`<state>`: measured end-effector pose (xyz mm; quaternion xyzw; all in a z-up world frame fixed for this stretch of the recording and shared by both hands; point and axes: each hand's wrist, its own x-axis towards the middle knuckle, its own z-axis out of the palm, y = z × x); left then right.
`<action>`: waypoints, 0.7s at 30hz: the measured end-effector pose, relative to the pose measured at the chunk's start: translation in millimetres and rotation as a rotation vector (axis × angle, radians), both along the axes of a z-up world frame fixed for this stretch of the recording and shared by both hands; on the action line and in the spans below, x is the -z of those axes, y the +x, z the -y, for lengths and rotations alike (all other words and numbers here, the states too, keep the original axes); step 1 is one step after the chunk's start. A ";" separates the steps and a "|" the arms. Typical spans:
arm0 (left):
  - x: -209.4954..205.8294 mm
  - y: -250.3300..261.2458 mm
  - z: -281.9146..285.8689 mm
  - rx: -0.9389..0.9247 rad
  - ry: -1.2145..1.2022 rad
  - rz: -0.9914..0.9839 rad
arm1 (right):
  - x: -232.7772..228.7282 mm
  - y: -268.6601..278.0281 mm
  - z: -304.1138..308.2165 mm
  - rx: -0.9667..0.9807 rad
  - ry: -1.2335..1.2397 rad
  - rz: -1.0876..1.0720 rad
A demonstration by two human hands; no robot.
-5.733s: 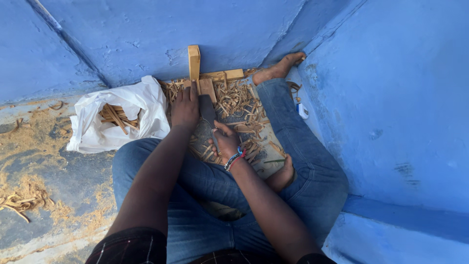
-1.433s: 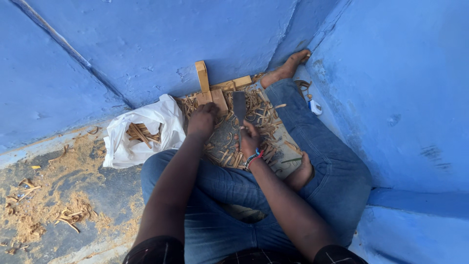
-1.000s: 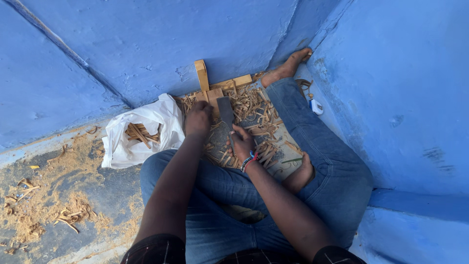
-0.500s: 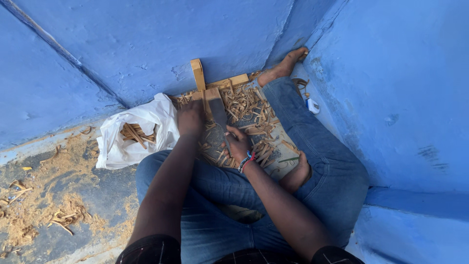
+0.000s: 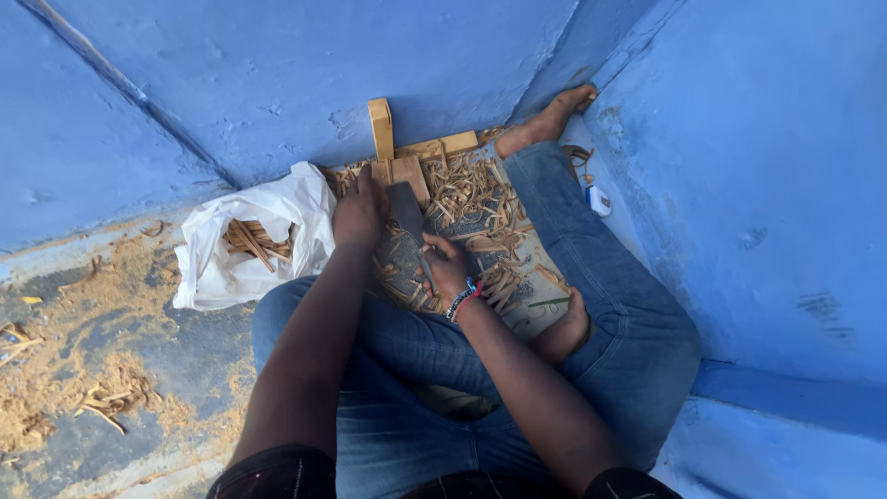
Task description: The person whittles small strips of wood using a handheld blade while sitting on the floor.
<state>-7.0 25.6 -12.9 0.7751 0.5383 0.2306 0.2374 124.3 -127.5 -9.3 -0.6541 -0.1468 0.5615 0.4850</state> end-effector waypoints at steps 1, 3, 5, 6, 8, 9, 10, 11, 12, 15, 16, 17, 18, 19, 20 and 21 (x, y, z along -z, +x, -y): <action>-0.8 0.3 -0.1 -0.006 -0.030 -0.007 | 1.2 -2.5 -0.6 0.006 0.009 0.009; -3.2 1.4 -2.8 -0.014 -0.088 -0.019 | 3.0 -4.3 -3.6 0.013 0.022 0.007; -4.7 -1.9 -1.5 0.016 -0.042 0.011 | 4.5 -4.2 -2.4 0.020 0.027 -0.013; -5.0 -4.9 0.1 0.033 -0.020 0.025 | 5.6 -4.6 -1.8 0.019 0.022 -0.012; -6.0 -7.9 1.9 0.052 -0.049 0.098 | 6.4 -2.6 -1.2 0.019 0.022 -0.003; -7.5 -9.3 0.8 0.063 -0.059 0.134 | 6.1 -2.7 -2.5 0.022 0.025 0.003; -8.5 -8.9 1.1 0.068 -0.056 0.128 | 5.4 -3.1 -2.1 0.024 0.027 0.008; -9.1 -9.8 1.6 0.068 -0.053 0.120 | 5.1 -4.9 -1.4 0.022 0.029 0.013; -9.1 -9.6 2.5 0.068 -0.050 0.113 | 4.7 -6.7 -0.3 0.029 0.022 0.012; -7.9 -9.1 0.0 0.022 -0.008 0.086 | 5.7 -13.5 -4.4 0.046 0.011 0.021; -7.6 -9.5 -4.8 0.022 0.001 0.135 | 6.9 -14.1 -9.6 0.054 0.017 0.034; -4.5 -8.7 -3.0 0.020 0.004 0.182 | 9.4 -14.6 -8.8 0.059 0.017 0.045; -1.0 -8.3 -0.8 0.017 0.006 0.229 | 12.4 -13.3 -13.0 0.067 0.016 0.017; 2.6 -9.0 1.2 0.007 -0.021 0.219 | 15.7 -12.0 -20.3 0.076 0.016 -0.012; 6.2 -9.4 5.2 -0.003 -0.049 0.208 | 18.8 -11.2 -22.3 0.085 0.017 -0.040; 6.1 -9.6 -0.6 -0.013 -0.061 0.201 | 20.1 -9.4 -31.5 0.097 0.029 -0.053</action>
